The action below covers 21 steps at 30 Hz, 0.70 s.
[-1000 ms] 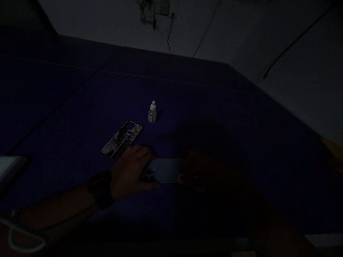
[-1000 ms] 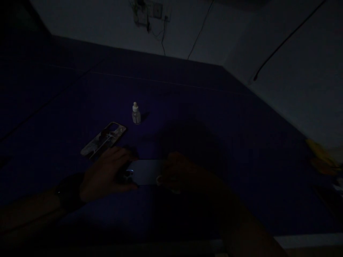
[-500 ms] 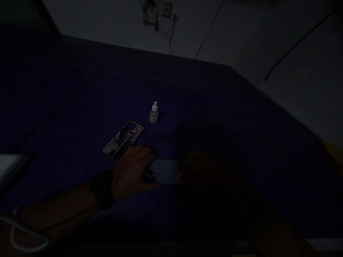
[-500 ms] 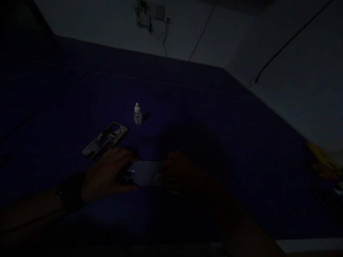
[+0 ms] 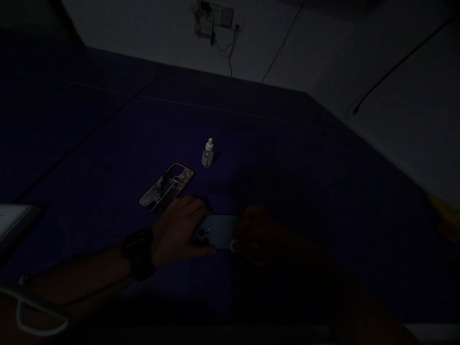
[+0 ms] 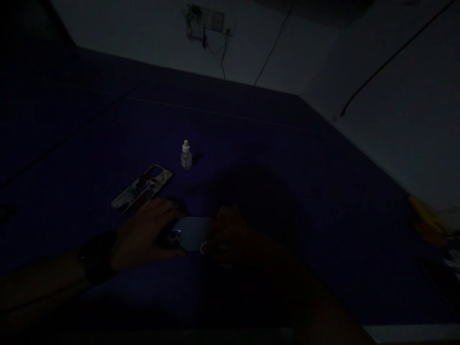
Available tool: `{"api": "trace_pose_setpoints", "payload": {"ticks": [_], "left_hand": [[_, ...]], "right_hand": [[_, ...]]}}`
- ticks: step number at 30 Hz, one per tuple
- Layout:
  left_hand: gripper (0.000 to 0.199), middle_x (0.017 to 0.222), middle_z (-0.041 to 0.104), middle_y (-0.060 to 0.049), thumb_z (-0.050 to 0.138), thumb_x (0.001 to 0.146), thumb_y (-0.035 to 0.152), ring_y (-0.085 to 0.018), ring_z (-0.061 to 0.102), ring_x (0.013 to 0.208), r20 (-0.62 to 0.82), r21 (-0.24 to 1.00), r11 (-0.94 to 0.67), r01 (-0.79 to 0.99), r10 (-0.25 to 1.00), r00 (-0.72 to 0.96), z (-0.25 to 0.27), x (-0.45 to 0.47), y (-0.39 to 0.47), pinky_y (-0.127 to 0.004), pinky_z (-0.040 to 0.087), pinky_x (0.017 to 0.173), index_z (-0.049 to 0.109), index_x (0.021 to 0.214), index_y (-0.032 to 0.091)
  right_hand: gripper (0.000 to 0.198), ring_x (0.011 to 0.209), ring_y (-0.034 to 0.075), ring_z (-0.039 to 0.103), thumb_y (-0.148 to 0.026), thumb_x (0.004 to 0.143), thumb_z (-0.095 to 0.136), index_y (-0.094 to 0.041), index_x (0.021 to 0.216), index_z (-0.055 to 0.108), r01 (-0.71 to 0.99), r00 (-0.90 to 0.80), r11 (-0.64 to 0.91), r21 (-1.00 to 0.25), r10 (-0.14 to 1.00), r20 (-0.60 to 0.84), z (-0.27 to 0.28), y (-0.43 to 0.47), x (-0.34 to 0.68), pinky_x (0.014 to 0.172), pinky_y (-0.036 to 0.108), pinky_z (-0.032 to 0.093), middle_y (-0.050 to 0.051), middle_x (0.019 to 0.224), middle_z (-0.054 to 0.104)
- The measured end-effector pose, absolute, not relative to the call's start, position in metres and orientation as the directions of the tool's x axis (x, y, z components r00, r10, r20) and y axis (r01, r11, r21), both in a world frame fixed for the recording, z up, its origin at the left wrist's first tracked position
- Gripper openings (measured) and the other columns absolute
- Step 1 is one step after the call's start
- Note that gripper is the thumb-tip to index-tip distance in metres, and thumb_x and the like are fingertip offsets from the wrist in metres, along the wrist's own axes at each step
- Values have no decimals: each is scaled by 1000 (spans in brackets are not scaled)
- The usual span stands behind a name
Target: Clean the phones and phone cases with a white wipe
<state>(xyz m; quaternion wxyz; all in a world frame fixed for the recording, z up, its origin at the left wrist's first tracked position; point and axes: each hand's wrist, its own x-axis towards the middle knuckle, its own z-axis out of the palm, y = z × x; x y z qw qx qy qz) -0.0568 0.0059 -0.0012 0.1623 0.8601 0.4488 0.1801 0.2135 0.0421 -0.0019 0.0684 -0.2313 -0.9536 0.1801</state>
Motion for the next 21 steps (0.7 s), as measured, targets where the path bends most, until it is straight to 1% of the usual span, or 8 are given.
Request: {"api": "trace_pose_setpoints", "payload": {"ticks": [4, 6, 9, 13, 14, 17, 19, 21], "left_hand": [[63, 113, 65, -3, 86, 66, 56, -28, 57, 103, 160, 439, -544, 715, 831, 533, -1, -57, 5, -45, 42, 89, 61, 113, 23], [61, 112, 65, -3, 86, 66, 56, -28, 57, 102, 161, 437, -538, 721, 835, 526, -1, -57, 5, -45, 42, 89, 62, 112, 23], [60, 110, 65, -3, 85, 66, 56, -28, 57, 101, 166, 437, -537, 722, 837, 522, -2, -57, 5, -45, 42, 88, 61, 111, 24], [61, 111, 65, -3, 85, 66, 56, -28, 57, 101, 177, 434, -545, 717, 832, 526, -2, -57, 5, -45, 43, 88, 61, 111, 23], [61, 112, 65, -4, 85, 66, 56, -28, 57, 102, 176, 433, -546, 717, 831, 527, -2, -57, 5, -46, 42, 88, 61, 111, 23], [62, 111, 65, -4, 86, 65, 56, -29, 57, 102, 170, 433, -544, 719, 833, 527, -1, -56, 5, -45, 42, 88, 61, 111, 23], [61, 111, 65, -4, 86, 65, 56, -29, 57, 102, 167, 435, -540, 721, 835, 525, 0, -56, 5, -45, 42, 88, 61, 111, 23], [61, 112, 65, -4, 85, 66, 57, -29, 56, 102, 163, 438, -538, 720, 836, 525, 0, -56, 5, -45, 42, 88, 61, 111, 24]], "right_hand": [[13, 91, 20, 55, -34, 94, 66, -28, 94, 77, 547, -741, 752, -368, 640, 206, -11, 52, 208, 85, 40, 32, 2, 91, 73], [17, 90, 20, 56, -33, 96, 62, -26, 95, 77, 577, -684, 726, -374, 680, 265, -15, 57, 206, 86, 41, 32, 4, 91, 72], [18, 94, 21, 55, -35, 97, 61, -27, 94, 77, 535, -731, 735, -417, 650, 208, -16, 56, 208, 88, 41, 33, 3, 92, 71], [12, 94, 21, 55, -41, 90, 70, -32, 90, 78, 422, -855, 773, -473, 513, 75, -13, 44, 213, 87, 40, 36, 1, 91, 71], [12, 93, 21, 55, -42, 89, 71, -33, 90, 78, 431, -852, 771, -468, 519, 71, -13, 42, 213, 86, 40, 36, 0, 91, 72], [14, 94, 22, 55, -41, 92, 68, -32, 94, 78, 525, -783, 732, -435, 615, 90, -14, 46, 208, 84, 41, 35, 2, 93, 72], [18, 93, 22, 54, -38, 96, 62, -28, 94, 78, 575, -719, 702, -420, 679, 149, -14, 53, 204, 85, 42, 34, 4, 93, 72], [22, 90, 21, 54, -35, 98, 59, -25, 91, 77, 589, -685, 691, -419, 702, 195, -14, 57, 201, 86, 43, 33, 5, 91, 72]]}}
